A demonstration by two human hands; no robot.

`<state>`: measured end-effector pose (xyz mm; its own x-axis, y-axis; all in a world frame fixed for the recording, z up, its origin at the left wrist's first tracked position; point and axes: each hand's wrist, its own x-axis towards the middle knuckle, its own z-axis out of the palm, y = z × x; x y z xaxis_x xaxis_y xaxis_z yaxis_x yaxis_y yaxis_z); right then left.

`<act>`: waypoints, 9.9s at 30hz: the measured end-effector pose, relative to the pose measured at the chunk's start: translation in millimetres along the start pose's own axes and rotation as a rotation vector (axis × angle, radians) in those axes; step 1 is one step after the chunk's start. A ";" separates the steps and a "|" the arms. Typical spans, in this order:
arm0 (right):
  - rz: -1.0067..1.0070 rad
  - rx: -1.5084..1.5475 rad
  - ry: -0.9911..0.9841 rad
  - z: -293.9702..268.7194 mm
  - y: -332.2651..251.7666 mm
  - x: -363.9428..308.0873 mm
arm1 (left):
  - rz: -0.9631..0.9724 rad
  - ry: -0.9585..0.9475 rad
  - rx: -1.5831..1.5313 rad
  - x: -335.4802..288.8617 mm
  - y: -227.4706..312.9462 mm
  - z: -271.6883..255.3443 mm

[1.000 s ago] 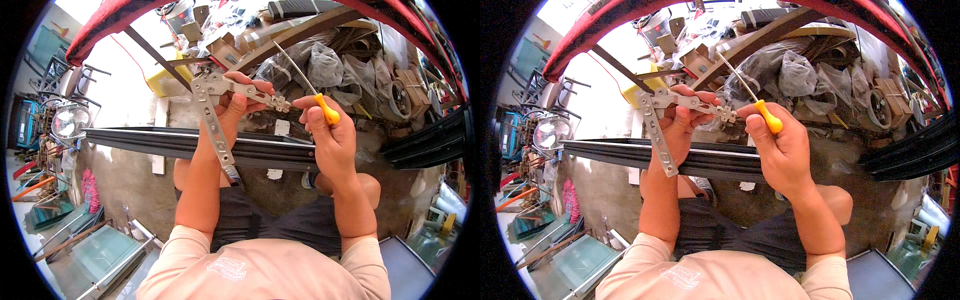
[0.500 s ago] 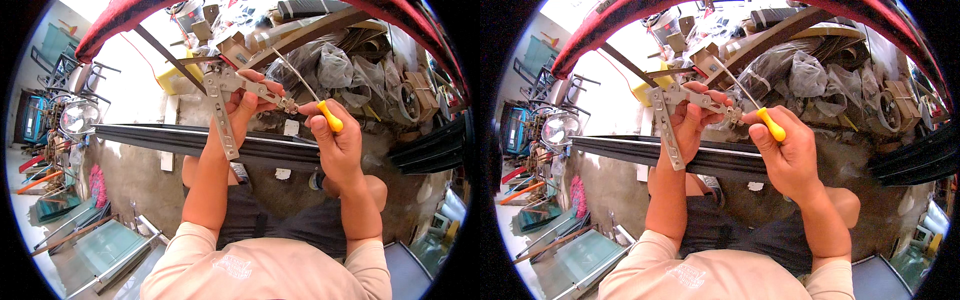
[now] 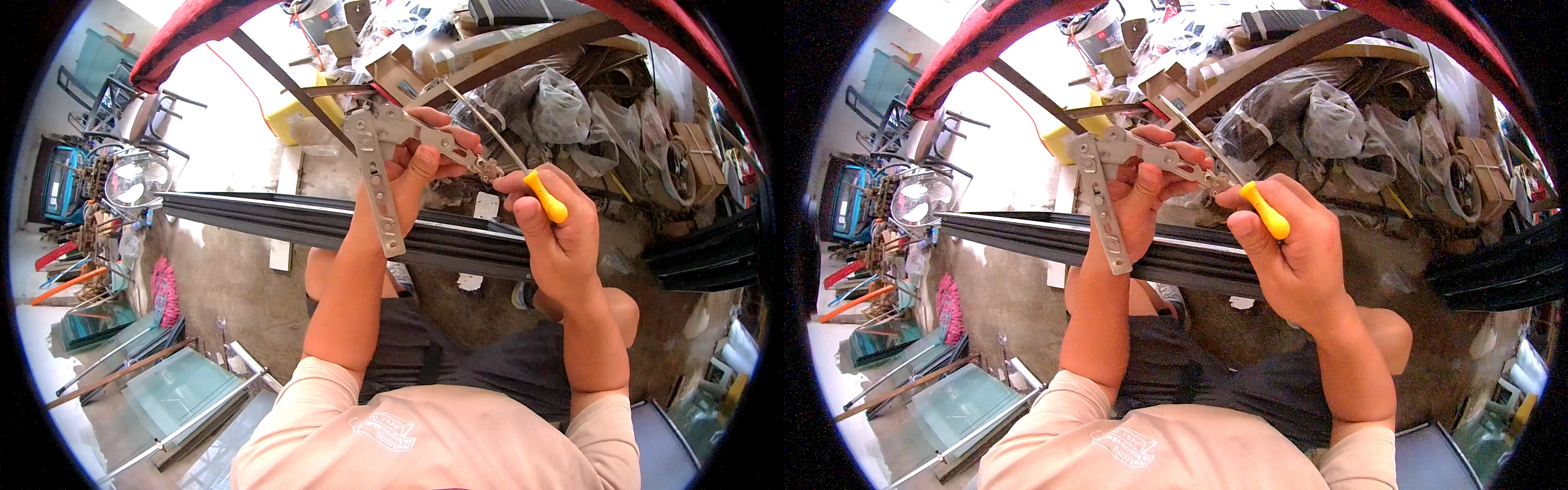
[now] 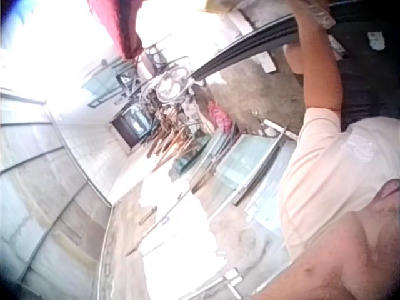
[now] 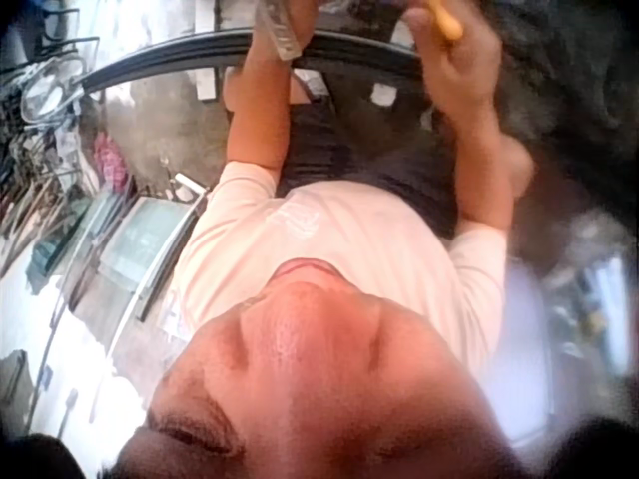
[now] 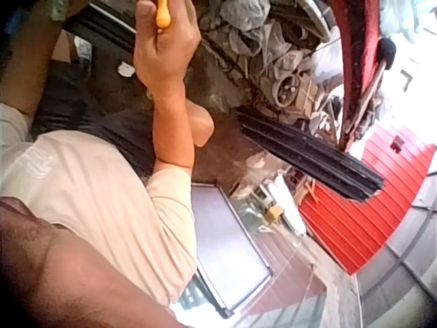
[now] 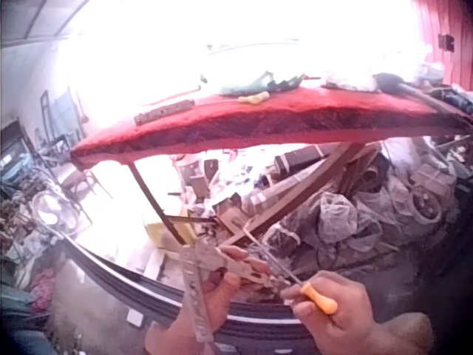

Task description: The person assembles a metal window frame by placing a hinge mechanism onto the frame and securing it with a screwdriver.

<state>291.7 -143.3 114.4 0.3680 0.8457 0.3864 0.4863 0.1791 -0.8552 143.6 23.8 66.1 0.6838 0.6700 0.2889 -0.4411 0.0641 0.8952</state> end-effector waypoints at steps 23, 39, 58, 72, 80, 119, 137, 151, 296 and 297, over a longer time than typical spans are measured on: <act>-0.300 -0.184 -0.244 -1.2 -9.7 -0.5 | -0.013 -0.021 0.064 0.0 4.1 2.2; -0.284 -0.162 -0.221 -1.3 -8.4 -1.4 | -0.030 -0.018 0.071 -0.1 2.4 2.8; -0.187 -0.027 -0.197 -1.0 -0.2 -3.2 | -0.001 -0.038 0.090 -0.9 5.1 7.9; -0.074 0.108 -0.272 5.2 7.1 -4.1 | 0.208 0.028 0.148 -7.1 -3.4 7.7; -0.057 0.140 -0.192 7.1 10.0 -4.0 | 0.346 0.066 0.068 -5.1 -2.6 10.1; -0.140 -0.146 -0.164 35.9 18.7 -10.9 | 0.267 0.261 0.022 -8.9 1.7 11.4; -0.183 -0.170 -0.137 31.8 18.1 -10.0 | 0.284 0.246 0.084 -6.8 -2.1 9.7; -0.157 -0.104 -0.166 29.3 22.2 -10.1 | 0.278 0.294 0.227 -5.5 -2.5 9.5; 0.307 0.094 0.055 4.3 25.2 -3.7 | -0.255 0.101 0.167 -5.3 10.2 6.7; 0.309 0.100 0.053 4.2 25.4 -3.7 | -0.250 0.105 0.152 -5.1 10.8 7.1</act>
<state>299.3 -139.8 89.8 0.5283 0.8407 0.1186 0.2657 -0.0311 -0.9636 139.4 15.8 76.7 0.6931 0.7204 0.0238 -0.1691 0.1305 0.9769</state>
